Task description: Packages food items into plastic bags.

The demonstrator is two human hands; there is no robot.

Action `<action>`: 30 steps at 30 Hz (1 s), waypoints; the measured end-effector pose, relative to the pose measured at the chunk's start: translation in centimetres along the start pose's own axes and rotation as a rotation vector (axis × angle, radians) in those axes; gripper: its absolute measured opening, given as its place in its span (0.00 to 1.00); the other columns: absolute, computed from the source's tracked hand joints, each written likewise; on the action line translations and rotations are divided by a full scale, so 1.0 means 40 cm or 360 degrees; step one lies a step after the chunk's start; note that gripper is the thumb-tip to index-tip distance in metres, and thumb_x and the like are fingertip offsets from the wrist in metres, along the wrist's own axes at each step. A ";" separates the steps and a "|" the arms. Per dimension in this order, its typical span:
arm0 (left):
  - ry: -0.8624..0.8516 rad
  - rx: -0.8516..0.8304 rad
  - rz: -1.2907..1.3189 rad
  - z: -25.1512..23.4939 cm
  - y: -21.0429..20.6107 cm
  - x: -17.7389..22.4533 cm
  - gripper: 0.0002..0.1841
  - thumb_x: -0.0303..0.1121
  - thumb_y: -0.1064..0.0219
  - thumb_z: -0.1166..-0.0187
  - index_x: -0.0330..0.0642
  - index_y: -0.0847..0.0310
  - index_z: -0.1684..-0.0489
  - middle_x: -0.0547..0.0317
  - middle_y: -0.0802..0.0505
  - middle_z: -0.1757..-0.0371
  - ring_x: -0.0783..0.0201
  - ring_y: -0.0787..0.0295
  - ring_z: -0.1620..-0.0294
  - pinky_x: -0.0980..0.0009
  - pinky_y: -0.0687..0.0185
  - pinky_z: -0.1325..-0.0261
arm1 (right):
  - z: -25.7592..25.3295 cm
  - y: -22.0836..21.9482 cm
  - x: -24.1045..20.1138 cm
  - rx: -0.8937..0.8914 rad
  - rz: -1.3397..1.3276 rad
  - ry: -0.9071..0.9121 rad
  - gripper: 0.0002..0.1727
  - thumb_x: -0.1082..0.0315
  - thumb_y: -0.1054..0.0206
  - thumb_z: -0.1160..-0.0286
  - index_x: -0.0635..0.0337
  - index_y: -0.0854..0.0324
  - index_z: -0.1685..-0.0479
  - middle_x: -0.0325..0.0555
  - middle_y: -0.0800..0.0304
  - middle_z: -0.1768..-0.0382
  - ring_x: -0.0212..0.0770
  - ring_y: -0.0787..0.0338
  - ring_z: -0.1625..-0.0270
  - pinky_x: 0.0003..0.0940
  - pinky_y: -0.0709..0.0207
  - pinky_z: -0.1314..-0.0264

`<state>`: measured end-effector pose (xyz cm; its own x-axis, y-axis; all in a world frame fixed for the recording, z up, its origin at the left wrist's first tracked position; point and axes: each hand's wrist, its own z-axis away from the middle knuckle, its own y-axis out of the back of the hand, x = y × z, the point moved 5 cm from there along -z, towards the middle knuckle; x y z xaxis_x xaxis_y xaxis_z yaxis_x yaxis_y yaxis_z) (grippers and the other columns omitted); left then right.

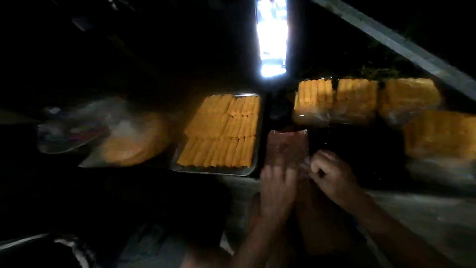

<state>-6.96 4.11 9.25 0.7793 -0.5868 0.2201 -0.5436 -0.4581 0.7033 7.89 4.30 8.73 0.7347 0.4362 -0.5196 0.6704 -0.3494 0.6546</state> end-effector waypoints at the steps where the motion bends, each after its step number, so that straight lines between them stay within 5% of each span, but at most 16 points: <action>1: -0.0116 0.0057 -0.0038 -0.001 -0.008 0.011 0.04 0.27 0.29 0.30 0.39 0.14 0.61 0.38 0.08 0.56 0.39 0.09 0.56 0.51 0.14 0.56 | -0.005 -0.007 -0.011 0.0026 0.0016 0.0080 0.02 0.74 0.29 0.39 0.65 0.15 0.71 0.55 0.09 0.64 0.53 0.08 0.57 0.46 0.13 0.55; 3: -0.0235 0.0074 0.0004 -0.005 -0.025 0.016 0.03 0.28 0.32 0.26 0.41 0.14 0.67 0.47 0.08 0.65 0.47 0.10 0.62 0.56 0.15 0.59 | -0.010 -0.015 -0.023 0.0031 0.0089 0.0147 0.04 0.74 0.30 0.39 0.65 0.13 0.67 0.55 0.08 0.61 0.54 0.07 0.56 0.46 0.12 0.54; 7: 0.0018 -0.0171 0.0290 -0.006 -0.043 -0.030 0.04 0.20 0.31 0.30 0.30 0.12 0.63 0.38 0.09 0.59 0.44 0.07 0.56 0.55 0.09 0.54 | -0.029 0.001 0.016 -0.0041 0.0321 -0.0045 0.04 0.78 0.34 0.33 0.68 0.14 0.67 0.61 0.09 0.59 0.61 0.07 0.54 0.53 0.13 0.57; 11: 0.0155 -0.0260 0.0662 0.032 -0.085 -0.072 0.03 0.19 0.30 0.33 0.32 0.11 0.67 0.38 0.10 0.56 0.46 0.10 0.53 0.57 0.12 0.50 | -0.033 -0.005 0.098 -0.0299 0.0373 -0.0306 0.07 0.77 0.37 0.25 0.73 0.15 0.59 0.68 0.11 0.51 0.66 0.09 0.45 0.61 0.15 0.46; 16: 0.0159 -0.0373 0.0646 0.055 -0.160 -0.117 0.06 0.20 0.27 0.33 0.37 0.04 0.64 0.41 0.06 0.49 0.42 0.10 0.43 0.50 0.13 0.40 | -0.079 -0.047 0.164 -0.0827 0.0043 -0.0451 0.18 0.64 0.25 0.26 0.72 0.17 0.49 0.67 0.13 0.47 0.64 0.13 0.43 0.61 0.21 0.37; 19: 0.0244 -0.0503 0.0574 0.057 -0.213 -0.148 0.09 0.22 0.29 0.27 0.39 0.05 0.56 0.44 0.06 0.42 0.45 0.10 0.37 0.51 0.14 0.35 | -0.172 -0.071 0.119 -0.0797 -0.0158 -0.0167 0.23 0.56 0.24 0.28 0.69 0.15 0.47 0.62 0.10 0.48 0.56 0.10 0.46 0.53 0.18 0.39; 24: 0.0283 -0.0503 0.0614 0.054 -0.242 -0.169 0.11 0.20 0.29 0.29 0.39 0.05 0.53 0.45 0.06 0.41 0.47 0.08 0.40 0.52 0.11 0.39 | -0.372 -0.253 -0.047 -0.0939 -0.0049 0.0524 0.15 0.68 0.28 0.24 0.62 0.12 0.41 0.54 0.09 0.38 0.55 0.15 0.29 0.53 0.24 0.24; 30: 0.0287 -0.0547 0.0634 0.060 -0.239 -0.174 0.11 0.23 0.28 0.28 0.42 0.05 0.51 0.48 0.07 0.39 0.50 0.09 0.37 0.55 0.12 0.35 | -0.553 -0.481 -0.149 -0.1234 0.0301 0.0772 0.37 0.83 0.34 0.28 0.56 0.31 0.14 0.51 0.31 0.14 0.56 0.39 0.09 0.59 0.46 0.10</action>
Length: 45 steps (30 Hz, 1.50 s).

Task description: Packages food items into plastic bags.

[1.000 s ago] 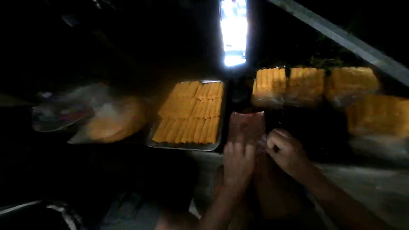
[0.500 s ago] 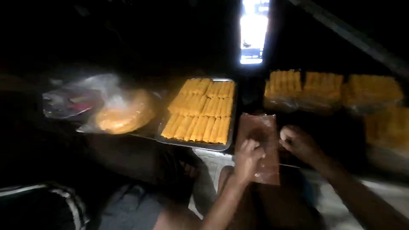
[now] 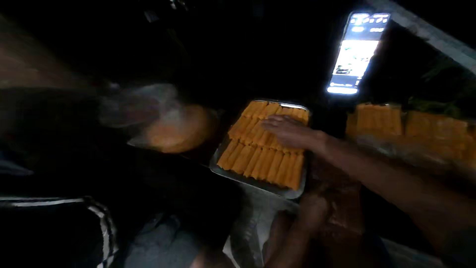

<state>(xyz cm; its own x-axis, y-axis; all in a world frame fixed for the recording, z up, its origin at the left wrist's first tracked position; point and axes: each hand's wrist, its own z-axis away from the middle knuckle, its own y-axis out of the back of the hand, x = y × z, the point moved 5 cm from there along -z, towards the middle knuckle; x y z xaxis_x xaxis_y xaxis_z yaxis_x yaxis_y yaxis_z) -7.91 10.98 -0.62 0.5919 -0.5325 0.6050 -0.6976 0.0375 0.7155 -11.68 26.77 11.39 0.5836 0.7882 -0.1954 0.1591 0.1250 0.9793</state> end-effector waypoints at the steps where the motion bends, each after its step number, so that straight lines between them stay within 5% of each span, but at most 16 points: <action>1: 0.0001 -0.0006 0.0018 -0.001 0.003 0.003 0.11 0.23 0.28 0.28 0.42 0.05 0.51 0.48 0.07 0.39 0.50 0.09 0.37 0.56 0.13 0.35 | -0.030 -0.007 0.004 -0.0039 0.0035 0.0023 0.38 0.83 0.34 0.29 0.56 0.33 0.13 0.50 0.32 0.13 0.56 0.41 0.08 0.59 0.49 0.09; 5: -0.0037 -0.0008 -0.0045 0.003 -0.013 -0.007 0.10 0.24 0.26 0.31 0.41 0.06 0.54 0.49 0.07 0.41 0.51 0.08 0.39 0.56 0.10 0.39 | -0.078 -0.027 0.008 -0.0129 0.0191 0.0122 0.33 0.82 0.35 0.26 0.58 0.28 0.16 0.55 0.25 0.18 0.59 0.38 0.09 0.62 0.55 0.07; 8: -0.0050 0.0001 -0.0064 0.007 -0.017 -0.007 0.09 0.25 0.25 0.30 0.40 0.06 0.55 0.48 0.07 0.40 0.51 0.08 0.40 0.56 0.10 0.41 | -0.075 -0.026 0.002 -0.0053 0.0297 0.0262 0.23 0.80 0.37 0.21 0.61 0.20 0.26 0.58 0.15 0.29 0.60 0.27 0.17 0.61 0.47 0.09; 13: -0.0007 0.0001 -0.0060 0.007 -0.008 0.004 0.08 0.25 0.24 0.32 0.39 0.05 0.58 0.48 0.06 0.42 0.50 0.08 0.40 0.55 0.09 0.42 | -0.080 -0.017 0.020 0.0076 0.0327 0.0412 0.20 0.79 0.25 0.37 0.60 0.13 0.41 0.56 0.11 0.41 0.60 0.18 0.28 0.60 0.36 0.17; 19: 0.0198 -0.0116 -0.0012 0.007 -0.025 -0.008 0.14 0.32 0.26 0.28 0.35 0.09 0.48 0.45 0.07 0.39 0.48 0.07 0.41 0.52 0.09 0.43 | -0.102 0.008 0.019 -0.0016 0.0305 0.0395 0.23 0.76 0.22 0.41 0.60 0.13 0.42 0.54 0.11 0.40 0.59 0.18 0.30 0.59 0.32 0.24; 21: 0.0439 -0.0358 -0.0021 0.004 -0.033 -0.016 0.20 0.38 0.33 0.20 0.37 0.13 0.35 0.46 0.11 0.29 0.48 0.13 0.30 0.50 0.17 0.30 | -0.130 0.021 0.018 0.0024 0.0267 0.0407 0.23 0.74 0.20 0.42 0.59 0.13 0.42 0.53 0.10 0.41 0.59 0.17 0.31 0.61 0.31 0.25; 25: 0.0405 -0.0444 -0.0114 0.009 -0.060 -0.029 0.22 0.37 0.36 0.17 0.40 0.18 0.26 0.48 0.14 0.24 0.48 0.18 0.23 0.50 0.23 0.23 | -0.197 0.033 -0.016 -0.0077 0.0261 0.0410 0.27 0.75 0.21 0.40 0.58 0.15 0.36 0.54 0.13 0.36 0.59 0.21 0.26 0.59 0.34 0.22; 29: 0.0388 -0.0397 0.0014 0.012 -0.029 -0.012 0.20 0.31 0.33 0.23 0.36 0.15 0.32 0.44 0.11 0.30 0.46 0.13 0.30 0.47 0.17 0.31 | -0.241 0.008 -0.012 -0.0273 0.0256 0.0345 0.38 0.77 0.19 0.45 0.54 0.21 0.25 0.52 0.20 0.25 0.59 0.28 0.18 0.64 0.38 0.18; 32: 0.0674 -0.0803 0.0123 -0.003 0.014 0.010 0.22 0.29 0.39 0.17 0.37 0.22 0.23 0.44 0.16 0.23 0.45 0.18 0.25 0.47 0.25 0.24 | -0.251 -0.006 0.006 -0.0364 0.0271 0.0303 0.46 0.76 0.17 0.47 0.51 0.27 0.18 0.50 0.26 0.19 0.59 0.33 0.14 0.64 0.43 0.16; 35: 0.0546 -0.0484 0.0056 0.031 -0.064 -0.036 0.22 0.29 0.37 0.20 0.38 0.19 0.27 0.42 0.12 0.29 0.43 0.13 0.32 0.45 0.19 0.30 | -0.257 -0.018 0.016 -0.0295 0.0298 0.0367 0.46 0.73 0.15 0.51 0.52 0.25 0.20 0.51 0.24 0.21 0.58 0.33 0.14 0.62 0.45 0.14; 38: 0.0543 -0.0624 0.0038 0.041 -0.081 -0.044 0.21 0.29 0.38 0.19 0.38 0.18 0.27 0.42 0.12 0.29 0.41 0.13 0.31 0.43 0.20 0.30 | -0.266 -0.023 0.016 -0.0288 0.0284 0.0400 0.46 0.74 0.14 0.56 0.57 0.25 0.22 0.54 0.22 0.24 0.60 0.31 0.16 0.62 0.50 0.12; 41: 0.0449 -0.0540 0.0103 0.048 -0.073 -0.040 0.14 0.28 0.33 0.23 0.33 0.10 0.43 0.40 0.06 0.41 0.41 0.09 0.39 0.44 0.16 0.35 | -0.277 -0.016 0.013 -0.0327 0.0278 0.0393 0.44 0.72 0.14 0.55 0.58 0.24 0.25 0.55 0.20 0.27 0.60 0.29 0.19 0.62 0.52 0.11; 45: 0.0406 -0.0652 0.0033 0.049 -0.072 -0.033 0.14 0.26 0.35 0.20 0.33 0.10 0.42 0.41 0.07 0.39 0.42 0.11 0.35 0.45 0.20 0.30 | -0.280 -0.022 0.017 -0.0303 0.0264 0.0423 0.41 0.71 0.13 0.56 0.60 0.21 0.31 0.56 0.21 0.25 0.60 0.32 0.16 0.62 0.47 0.13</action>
<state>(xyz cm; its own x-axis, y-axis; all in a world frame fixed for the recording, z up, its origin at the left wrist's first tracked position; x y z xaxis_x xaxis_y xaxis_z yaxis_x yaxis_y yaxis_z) -7.47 9.93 -4.17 0.6955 -0.3057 0.6503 -0.5243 0.4029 0.7502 -20.32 33.96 10.99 0.3580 0.9330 -0.0369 -0.0860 0.0722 0.9937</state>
